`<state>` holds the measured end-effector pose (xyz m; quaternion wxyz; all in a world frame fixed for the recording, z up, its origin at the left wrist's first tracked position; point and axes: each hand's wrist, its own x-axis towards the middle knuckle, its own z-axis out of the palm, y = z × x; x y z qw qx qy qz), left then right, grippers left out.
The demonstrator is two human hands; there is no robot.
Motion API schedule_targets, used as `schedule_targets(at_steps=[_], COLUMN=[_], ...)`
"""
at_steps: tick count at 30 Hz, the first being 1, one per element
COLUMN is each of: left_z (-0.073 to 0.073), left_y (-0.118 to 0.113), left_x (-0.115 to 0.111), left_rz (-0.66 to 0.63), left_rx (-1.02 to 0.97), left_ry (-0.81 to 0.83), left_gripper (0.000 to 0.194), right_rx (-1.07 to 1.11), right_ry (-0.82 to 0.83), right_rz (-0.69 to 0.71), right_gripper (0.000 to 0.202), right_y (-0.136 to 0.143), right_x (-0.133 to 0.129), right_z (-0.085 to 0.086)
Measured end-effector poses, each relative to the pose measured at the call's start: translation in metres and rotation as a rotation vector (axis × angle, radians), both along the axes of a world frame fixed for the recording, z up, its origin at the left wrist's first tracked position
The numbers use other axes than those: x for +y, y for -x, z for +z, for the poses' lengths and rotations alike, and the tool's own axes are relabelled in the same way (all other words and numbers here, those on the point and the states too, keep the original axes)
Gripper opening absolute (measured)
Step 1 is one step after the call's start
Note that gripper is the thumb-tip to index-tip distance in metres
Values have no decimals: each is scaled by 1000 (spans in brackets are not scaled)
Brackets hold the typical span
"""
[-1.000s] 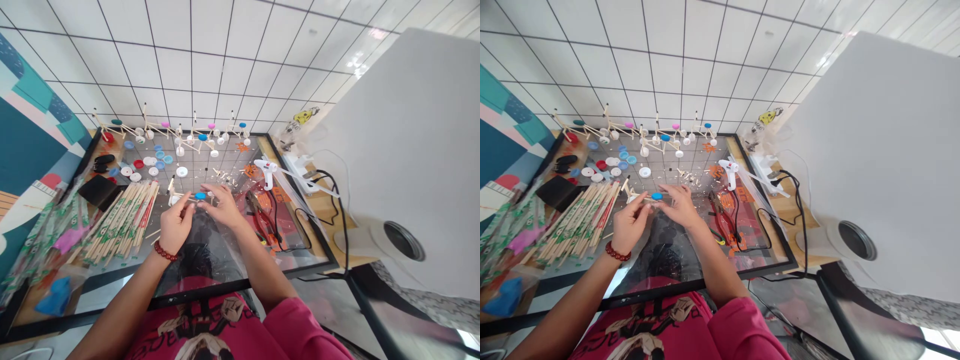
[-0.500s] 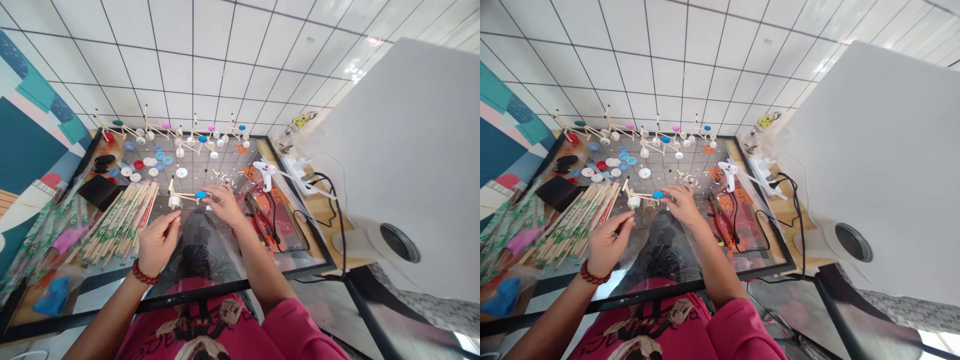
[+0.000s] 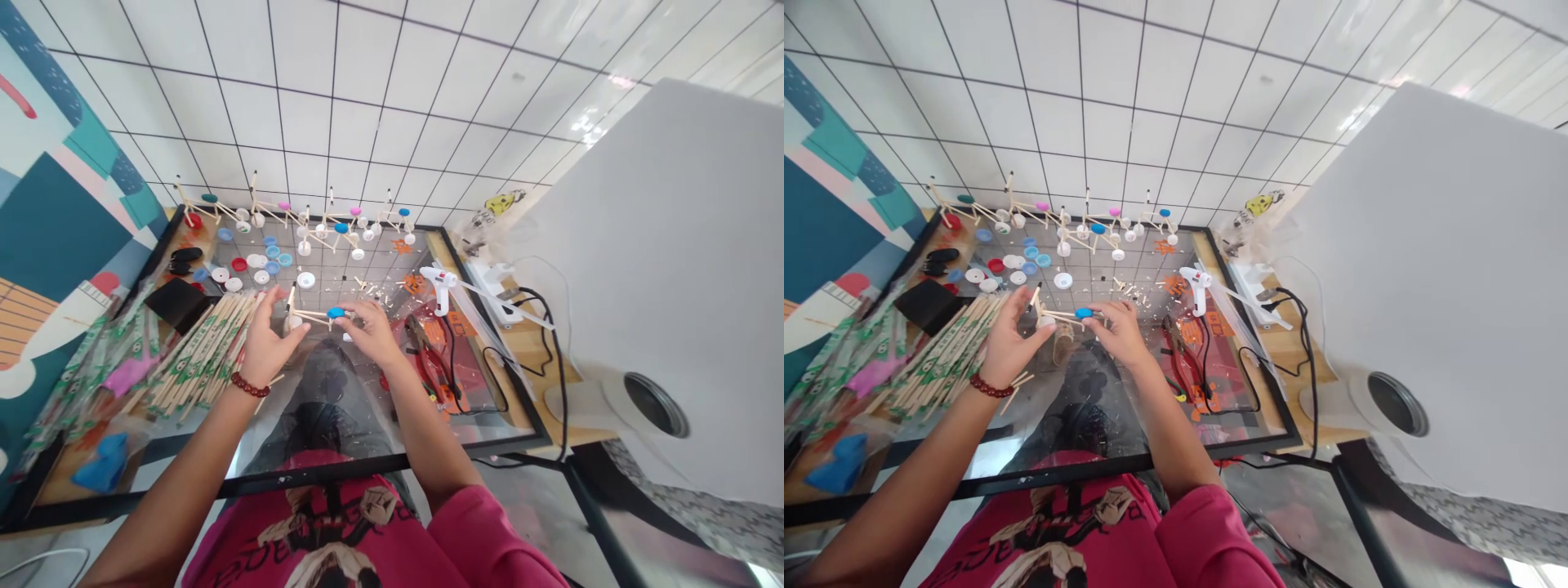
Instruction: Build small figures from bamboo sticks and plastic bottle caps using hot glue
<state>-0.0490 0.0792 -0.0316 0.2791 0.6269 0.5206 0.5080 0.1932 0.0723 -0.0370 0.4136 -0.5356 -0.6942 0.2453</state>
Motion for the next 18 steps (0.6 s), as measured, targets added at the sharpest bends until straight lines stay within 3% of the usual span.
schedule_targets(at_steps=[4, 8, 10, 13, 18], left_z=[7, 14, 18, 28, 41], left_y=[-1, 4, 1, -14, -40], left_x=[-6, -42, -59, -66, -41], left_rz=[-6, 229, 214, 4, -115], left_rx=[29, 124, 176, 208, 211], left_ry=[-24, -304, -371, -130, 121], left_gripper=[73, 53, 33, 34, 41], right_rx=[-26, -28, -31, -55, -101], right_ry=[-5, 11, 11, -18, -48], right_rz=[12, 8, 16, 12, -18], right_gripper=[25, 46, 46, 32, 27], right_y=[1, 0, 0, 1, 2], right_x=[-2, -6, -7, -7, -6], right_z=[2, 5, 8, 10, 9])
